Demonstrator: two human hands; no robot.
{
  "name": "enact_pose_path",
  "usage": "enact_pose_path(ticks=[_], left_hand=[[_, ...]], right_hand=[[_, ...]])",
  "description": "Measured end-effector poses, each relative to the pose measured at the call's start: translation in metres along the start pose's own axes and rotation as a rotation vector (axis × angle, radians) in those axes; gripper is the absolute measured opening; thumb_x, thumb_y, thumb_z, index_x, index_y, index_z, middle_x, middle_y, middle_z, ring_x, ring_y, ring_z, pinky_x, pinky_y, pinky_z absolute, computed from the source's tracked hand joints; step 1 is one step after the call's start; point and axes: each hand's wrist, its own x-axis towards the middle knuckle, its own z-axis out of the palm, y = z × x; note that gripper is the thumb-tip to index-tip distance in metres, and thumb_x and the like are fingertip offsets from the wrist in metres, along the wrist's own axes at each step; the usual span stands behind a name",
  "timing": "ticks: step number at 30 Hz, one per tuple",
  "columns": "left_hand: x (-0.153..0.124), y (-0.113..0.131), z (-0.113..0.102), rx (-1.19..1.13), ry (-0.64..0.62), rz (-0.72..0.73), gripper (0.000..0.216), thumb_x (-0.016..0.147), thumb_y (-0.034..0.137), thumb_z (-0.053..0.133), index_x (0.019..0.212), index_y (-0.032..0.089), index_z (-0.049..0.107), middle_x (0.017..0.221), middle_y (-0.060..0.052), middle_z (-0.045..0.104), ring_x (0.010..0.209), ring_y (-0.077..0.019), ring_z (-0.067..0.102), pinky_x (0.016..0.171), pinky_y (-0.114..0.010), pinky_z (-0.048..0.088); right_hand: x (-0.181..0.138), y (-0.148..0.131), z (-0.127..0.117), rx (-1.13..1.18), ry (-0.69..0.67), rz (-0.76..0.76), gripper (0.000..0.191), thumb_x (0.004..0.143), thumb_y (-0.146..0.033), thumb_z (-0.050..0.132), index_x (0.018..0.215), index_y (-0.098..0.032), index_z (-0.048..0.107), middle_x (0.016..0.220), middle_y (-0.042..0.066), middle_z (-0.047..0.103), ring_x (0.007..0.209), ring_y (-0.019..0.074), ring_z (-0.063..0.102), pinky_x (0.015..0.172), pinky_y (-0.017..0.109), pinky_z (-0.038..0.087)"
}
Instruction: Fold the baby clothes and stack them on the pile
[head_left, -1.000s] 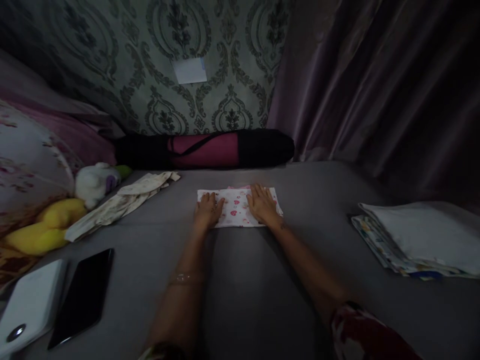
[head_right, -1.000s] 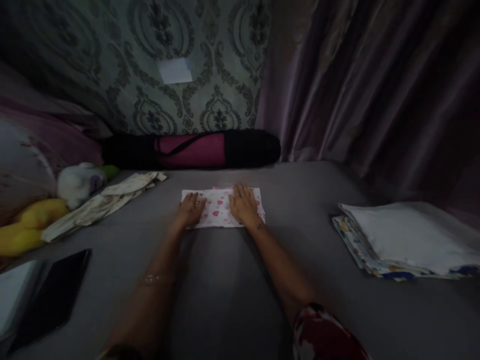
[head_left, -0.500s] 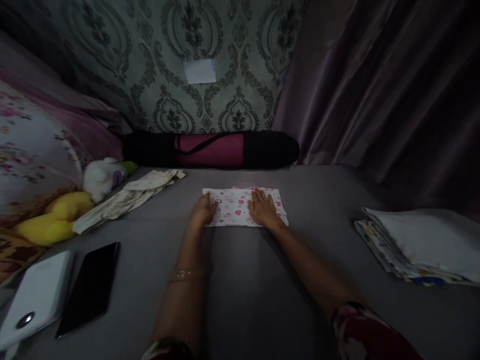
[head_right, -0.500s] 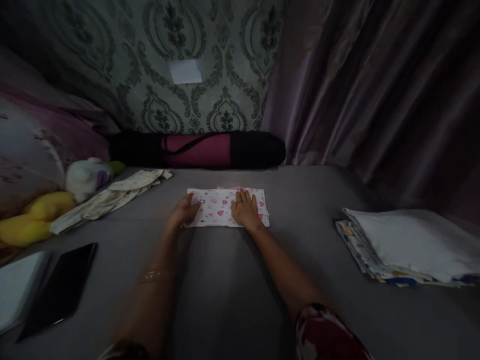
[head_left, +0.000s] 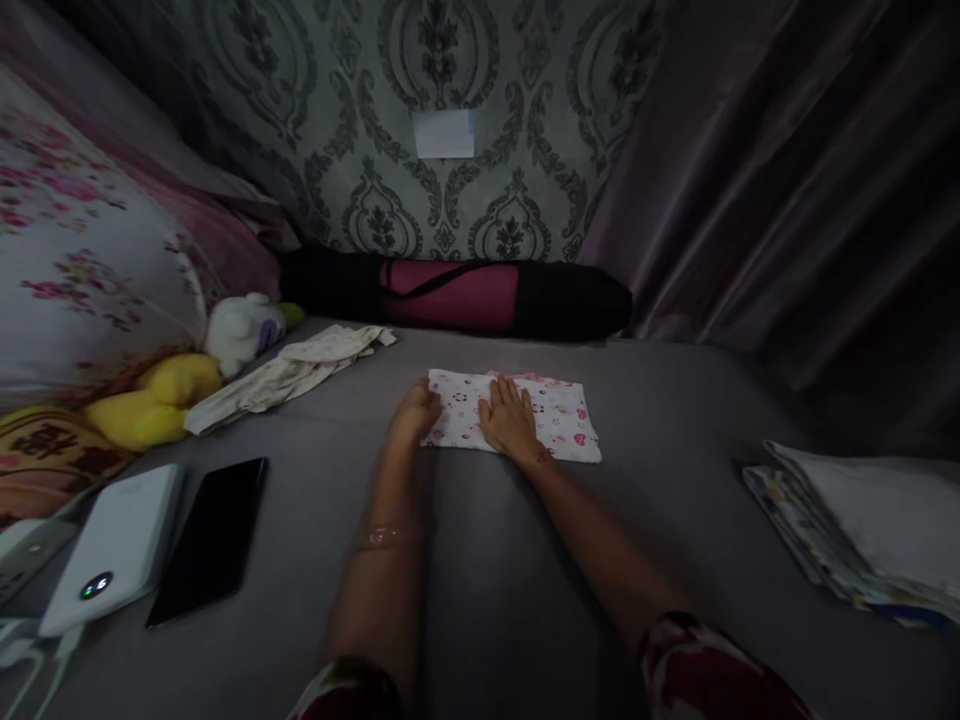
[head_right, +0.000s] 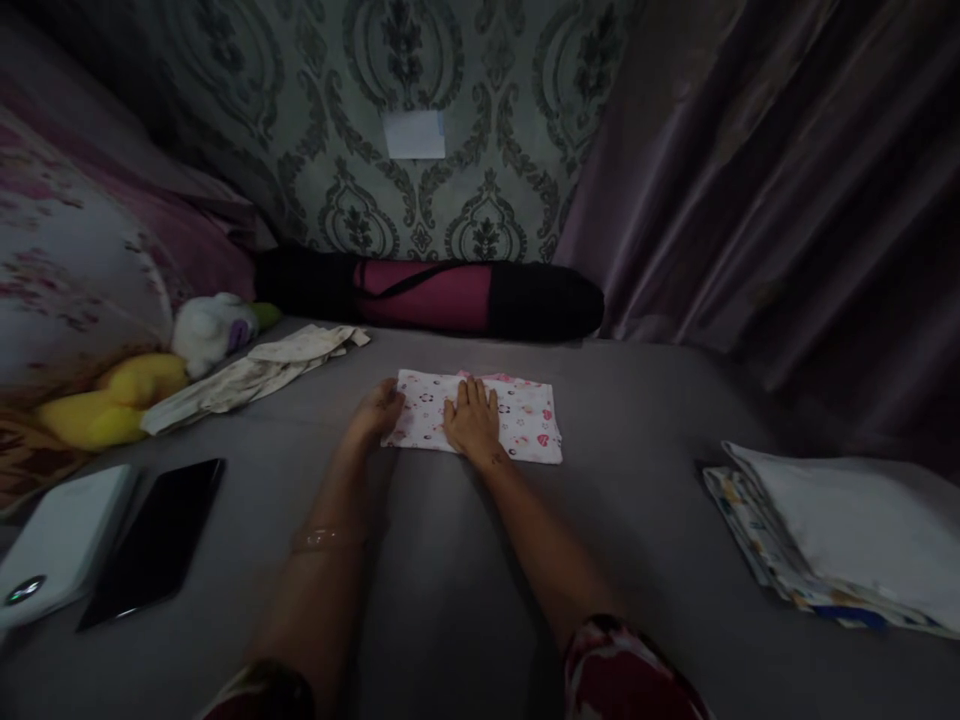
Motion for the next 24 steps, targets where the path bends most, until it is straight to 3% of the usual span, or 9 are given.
enact_pose_path(ticks=[6,12,17,24], left_hand=[[0.001,0.001,-0.008,-0.002,0.0,-0.037,0.038,0.09,0.02,0.047,0.127,0.017,0.057,0.116,-0.012,0.07,0.107,-0.0216,0.065,0.088,-0.028,0.05],[0.004,0.001,-0.009,-0.042,-0.003,-0.072,0.047,0.092,0.021,0.046,0.138,0.013,0.047,0.124,-0.015,0.066,0.112,-0.021,0.063,0.091,-0.028,0.048],[0.005,-0.003,-0.005,-0.032,0.014,-0.074,0.043,0.092,0.022,0.047,0.134,0.014,0.052,0.125,-0.015,0.066,0.117,-0.0215,0.061,0.094,-0.028,0.046],[0.006,-0.005,-0.008,-0.085,0.003,-0.133,0.047,0.089,0.018,0.05,0.136,0.012,0.051,0.129,-0.018,0.063,0.119,-0.0229,0.06,0.096,-0.029,0.045]], right_hand=[[0.013,-0.014,-0.009,0.018,-0.095,0.046,0.058,0.099,-0.035,0.028,0.147,-0.004,0.037,0.156,0.018,0.029,0.145,0.0299,0.023,0.116,0.05,0.013],[0.016,-0.038,0.001,0.058,-0.047,-0.038,0.059,0.101,-0.038,0.024,0.148,-0.005,0.035,0.156,0.015,0.031,0.146,0.027,0.022,0.118,0.047,0.011],[0.01,-0.037,0.009,0.044,-0.04,-0.044,0.06,0.101,-0.039,0.023,0.148,-0.005,0.035,0.155,0.015,0.033,0.145,0.0268,0.022,0.118,0.046,0.01],[0.02,-0.044,0.001,0.018,-0.121,0.006,0.06,0.099,-0.036,0.026,0.148,-0.002,0.034,0.156,0.017,0.031,0.145,0.0284,0.021,0.117,0.049,0.012]])
